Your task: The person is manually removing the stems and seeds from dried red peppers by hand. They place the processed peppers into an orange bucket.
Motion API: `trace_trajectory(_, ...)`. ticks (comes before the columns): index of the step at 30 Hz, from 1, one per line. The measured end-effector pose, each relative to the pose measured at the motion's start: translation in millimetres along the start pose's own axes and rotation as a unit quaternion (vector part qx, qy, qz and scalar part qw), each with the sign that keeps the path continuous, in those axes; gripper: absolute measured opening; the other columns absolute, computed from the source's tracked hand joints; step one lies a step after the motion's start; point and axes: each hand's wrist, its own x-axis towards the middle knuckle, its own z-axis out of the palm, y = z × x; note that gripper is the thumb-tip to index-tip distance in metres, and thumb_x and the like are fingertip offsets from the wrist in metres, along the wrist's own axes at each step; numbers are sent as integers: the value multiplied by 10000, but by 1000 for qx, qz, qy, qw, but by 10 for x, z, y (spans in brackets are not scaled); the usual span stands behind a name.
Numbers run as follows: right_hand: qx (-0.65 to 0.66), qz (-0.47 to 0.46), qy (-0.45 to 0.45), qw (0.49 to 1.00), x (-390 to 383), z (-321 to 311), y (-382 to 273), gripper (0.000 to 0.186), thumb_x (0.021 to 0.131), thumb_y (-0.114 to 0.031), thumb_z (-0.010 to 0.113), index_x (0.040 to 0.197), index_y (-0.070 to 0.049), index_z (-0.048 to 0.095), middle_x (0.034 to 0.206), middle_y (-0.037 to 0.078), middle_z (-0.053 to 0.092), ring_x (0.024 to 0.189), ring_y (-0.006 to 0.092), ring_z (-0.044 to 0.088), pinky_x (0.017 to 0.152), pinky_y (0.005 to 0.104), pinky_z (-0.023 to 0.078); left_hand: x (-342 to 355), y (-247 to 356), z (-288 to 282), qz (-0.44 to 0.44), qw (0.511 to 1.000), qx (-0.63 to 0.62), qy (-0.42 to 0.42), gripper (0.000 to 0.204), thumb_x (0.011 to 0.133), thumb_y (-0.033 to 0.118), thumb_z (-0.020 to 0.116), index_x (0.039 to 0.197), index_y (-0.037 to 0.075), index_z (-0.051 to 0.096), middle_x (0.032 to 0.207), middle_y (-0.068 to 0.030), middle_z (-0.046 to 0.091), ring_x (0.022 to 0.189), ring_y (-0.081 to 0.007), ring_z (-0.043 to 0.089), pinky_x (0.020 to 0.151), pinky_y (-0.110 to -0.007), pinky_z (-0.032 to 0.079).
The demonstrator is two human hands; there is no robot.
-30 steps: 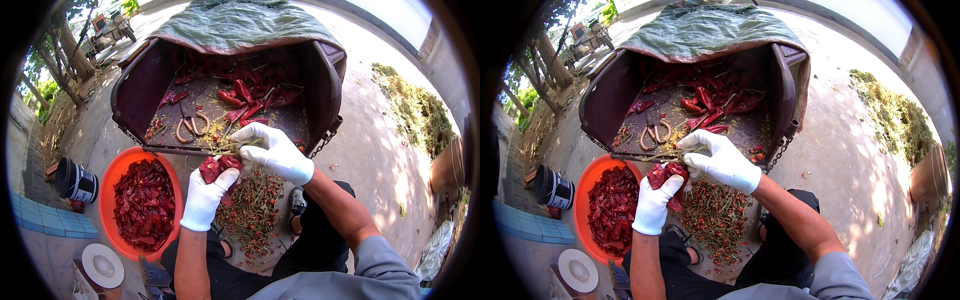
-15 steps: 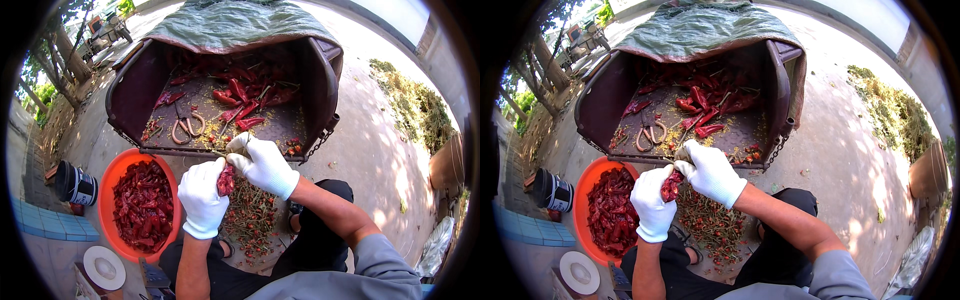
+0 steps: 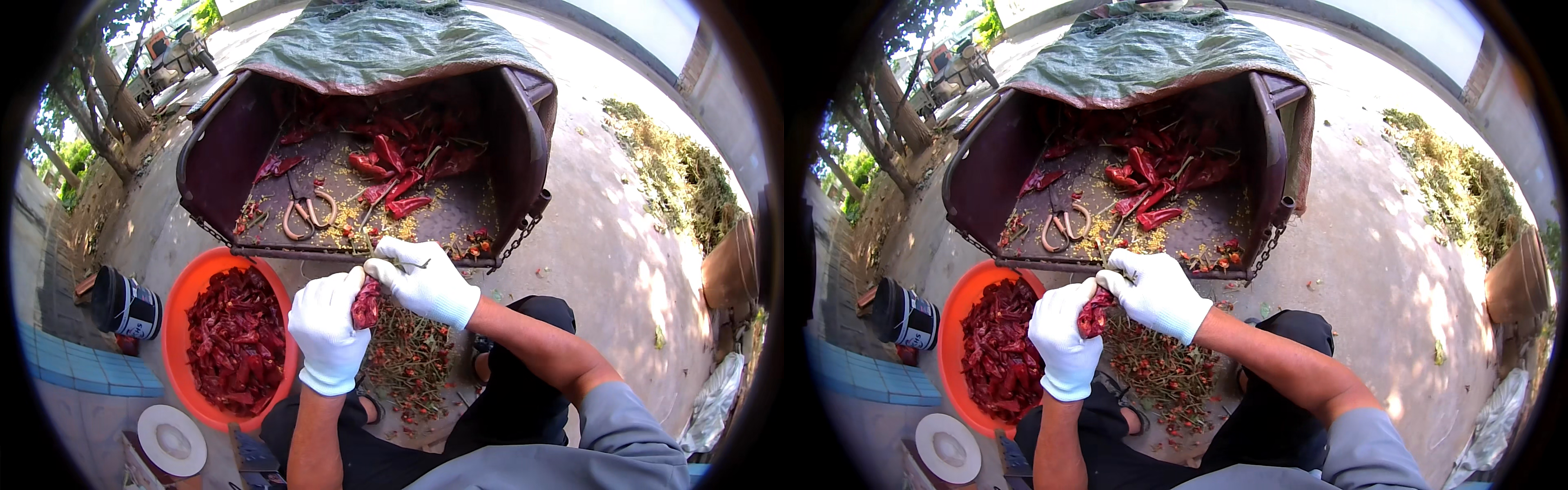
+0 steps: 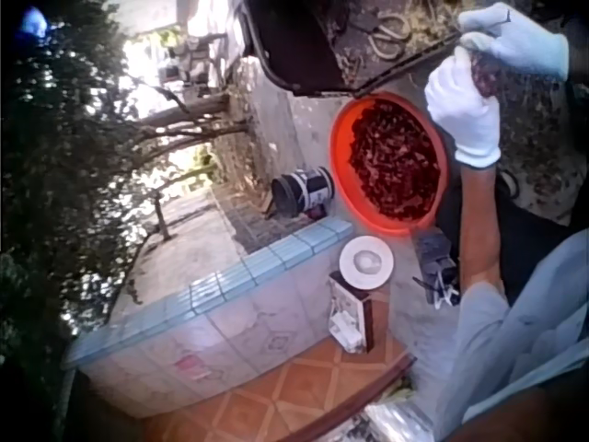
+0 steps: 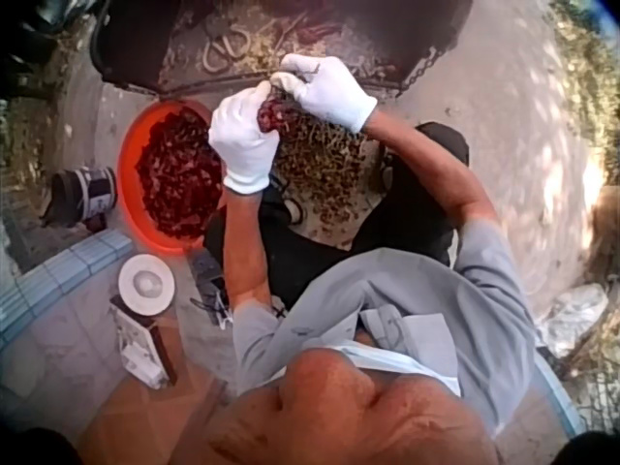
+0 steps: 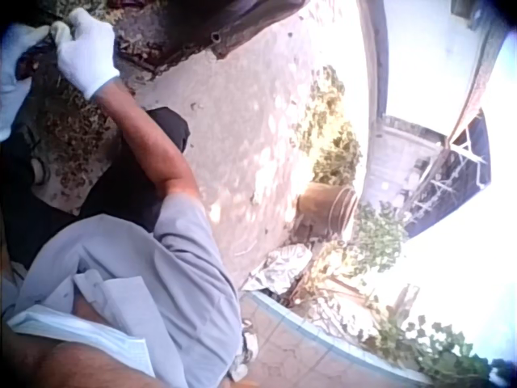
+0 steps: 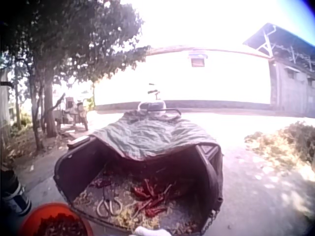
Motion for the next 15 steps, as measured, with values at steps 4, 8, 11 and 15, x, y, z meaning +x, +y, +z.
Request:
trace_trajectory(4,219,148,-36,964,24,-4,-197,242,994,-264,598,928,-31,606,655,63,603,572,141,611,518,301,475,-28,-7,19,-113,980,-157,47,383,690,-44,731,1062,45,710,937,-103,701,860,-272,676,793,-356,527)
trace_trajectory(8,457,191,-72,866,41,41,-107,231,1020,-291,566,938,-76,558,703,27,611,540,134,608,479,270,500,22,85,38,-265,898,-345,65,236,837,5,764,1064,-21,706,998,-69,723,916,-147,672,844,-301,531)
trace_trajectory(11,563,204,-78,797,45,73,-64,233,1031,-306,557,923,-101,530,746,25,601,579,142,590,505,291,480,40,111,74,-340,833,-428,81,211,861,8,756,1062,-33,708,1002,-63,727,905,-119,661,836,-293,535)
trace_trajectory(15,640,236,-91,726,60,106,-117,220,1040,-302,543,931,-112,531,757,8,574,611,140,557,523,302,445,53,127,69,-375,760,-519,113,203,867,36,761,1055,-25,712,970,-58,721,854,-121,658,787,-276,534)
